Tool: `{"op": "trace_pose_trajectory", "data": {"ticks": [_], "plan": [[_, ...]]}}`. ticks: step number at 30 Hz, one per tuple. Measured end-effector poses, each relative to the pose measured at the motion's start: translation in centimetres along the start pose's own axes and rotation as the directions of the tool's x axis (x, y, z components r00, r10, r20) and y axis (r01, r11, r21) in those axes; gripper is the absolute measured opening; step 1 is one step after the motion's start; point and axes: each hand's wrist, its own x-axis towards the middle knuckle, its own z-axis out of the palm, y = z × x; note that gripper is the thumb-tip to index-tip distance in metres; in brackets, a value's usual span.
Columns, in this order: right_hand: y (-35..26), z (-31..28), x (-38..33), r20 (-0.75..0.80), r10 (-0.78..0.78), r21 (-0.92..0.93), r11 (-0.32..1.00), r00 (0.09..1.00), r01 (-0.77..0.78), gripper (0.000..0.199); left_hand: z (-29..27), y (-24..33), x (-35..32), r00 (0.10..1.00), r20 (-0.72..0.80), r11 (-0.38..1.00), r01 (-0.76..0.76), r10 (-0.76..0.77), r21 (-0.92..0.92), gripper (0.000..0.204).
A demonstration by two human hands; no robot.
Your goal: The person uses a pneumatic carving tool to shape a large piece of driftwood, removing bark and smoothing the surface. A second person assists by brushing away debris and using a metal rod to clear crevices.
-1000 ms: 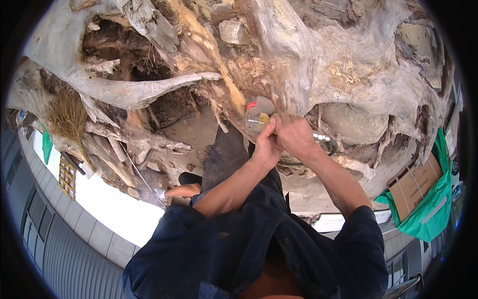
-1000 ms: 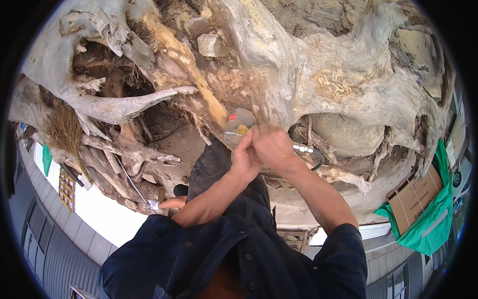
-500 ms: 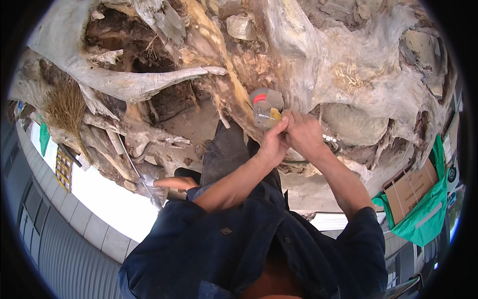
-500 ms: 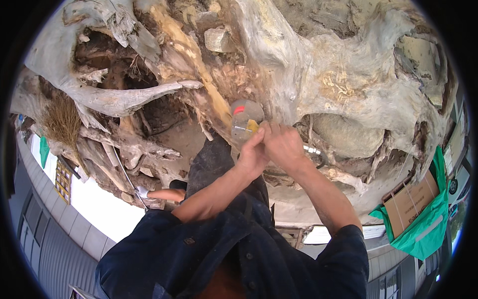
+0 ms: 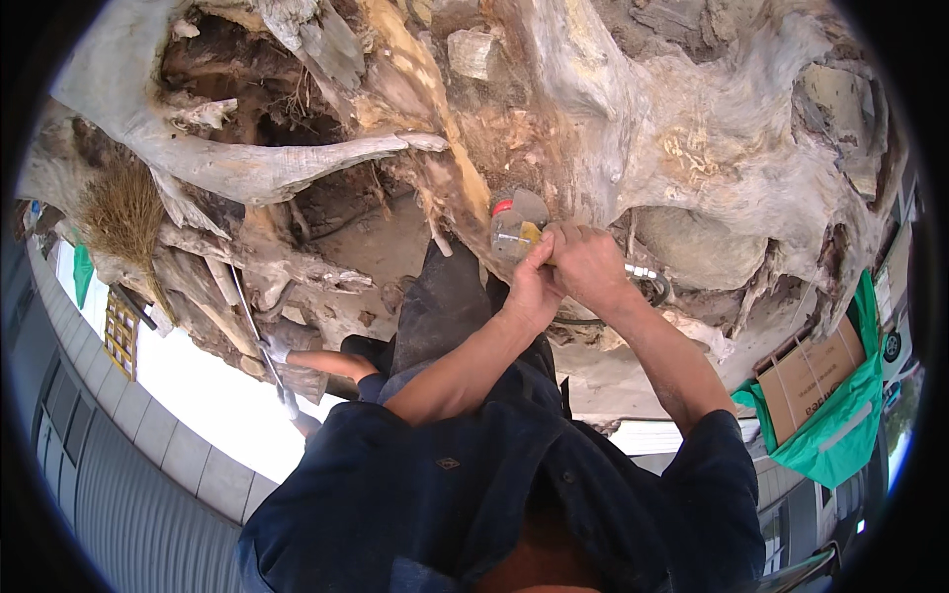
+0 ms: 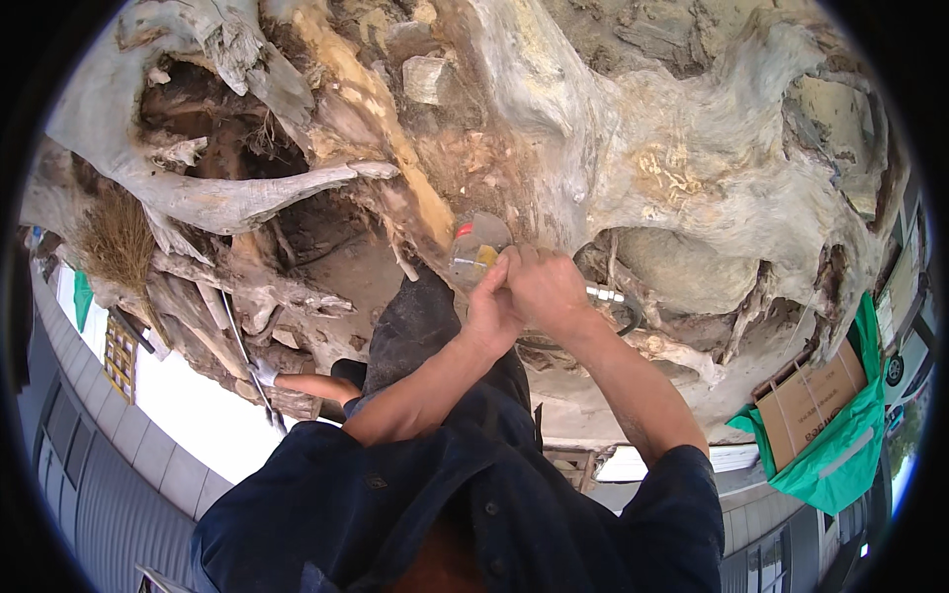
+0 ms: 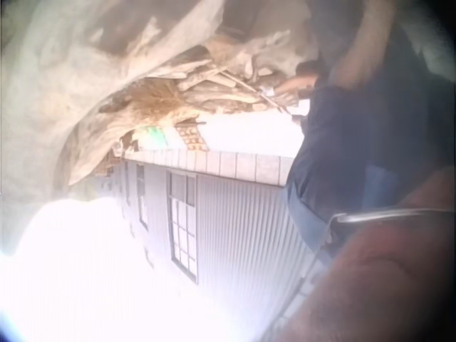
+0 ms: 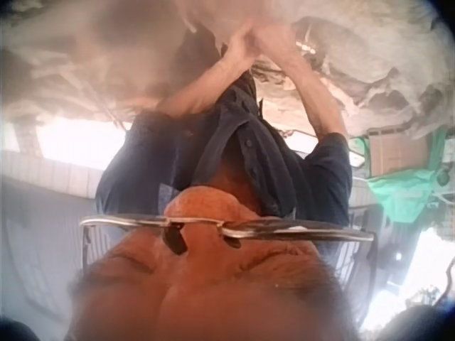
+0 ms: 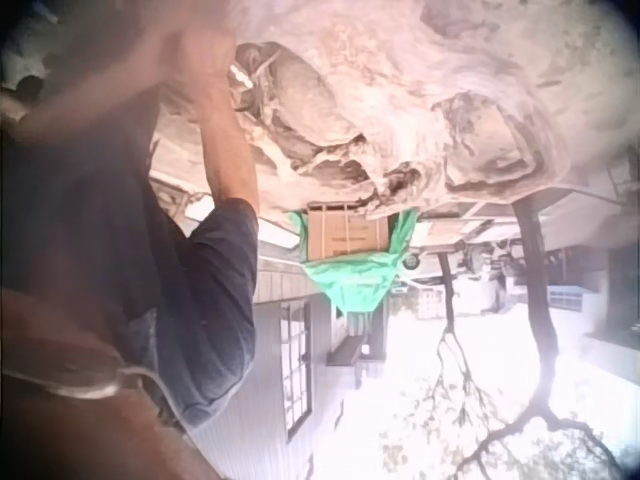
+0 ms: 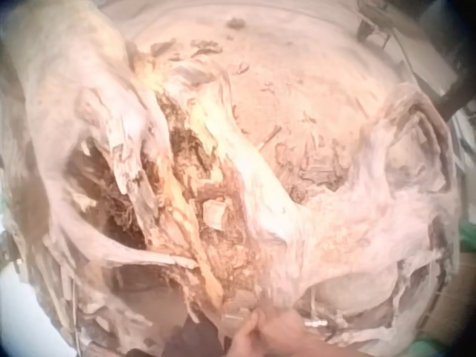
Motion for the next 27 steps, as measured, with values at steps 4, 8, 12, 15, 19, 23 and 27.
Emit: {"op": "trace_pose_trajectory", "data": {"ticks": [4, 8, 12, 15, 19, 23, 27], "plan": [[-0.1, -0.6, 0.5, -0.017, -0.001, -0.020, 1.000, 1.000, 0.000, 0.015, -0.7, 0.0, 0.8, 1.000, 0.021, 1.000, 0.002, -0.002, -0.012, 0.052], [-0.5, -1.0, -0.3, -0.083, -0.032, -0.080, 0.996, 0.996, 0.025, 0.015, -0.6, -0.2, -0.4, 0.999, 0.049, 1.000, 0.012, -0.013, 0.020, 0.055], [-0.2, -2.7, -0.2, -0.114, 0.032, -0.041, 0.998, 0.993, -0.037, 0.017, -0.1, 0.3, 0.4, 0.982, 0.190, 0.992, -0.027, 0.003, 0.125, 0.056], [0.2, -2.0, -0.4, -0.123, 0.027, -0.032, 0.999, 0.992, -0.031, 0.018, 0.3, 0.3, 0.4, 0.989, 0.151, 0.993, -0.018, 0.001, 0.115, 0.057], [-0.3, -1.3, 0.6, -0.113, 0.019, -0.019, 1.000, 0.993, -0.021, 0.018, 0.1, 0.7, 0.5, 0.993, 0.108, 0.997, -0.047, 0.040, 0.064, 0.056], [-0.6, -0.5, 1.2, -0.066, 0.020, -0.033, 0.999, 0.998, -0.022, 0.018, 0.0, 1.4, 0.5, 0.998, 0.051, 0.999, -0.028, 0.027, 0.032, 0.053], [-0.7, -0.1, 1.2, 0.009, 0.044, -0.043, 0.998, 0.999, -0.044, 0.018, -0.6, 1.5, 0.8, 0.999, 0.032, 0.999, -0.012, 0.010, 0.042, 0.050]]}}
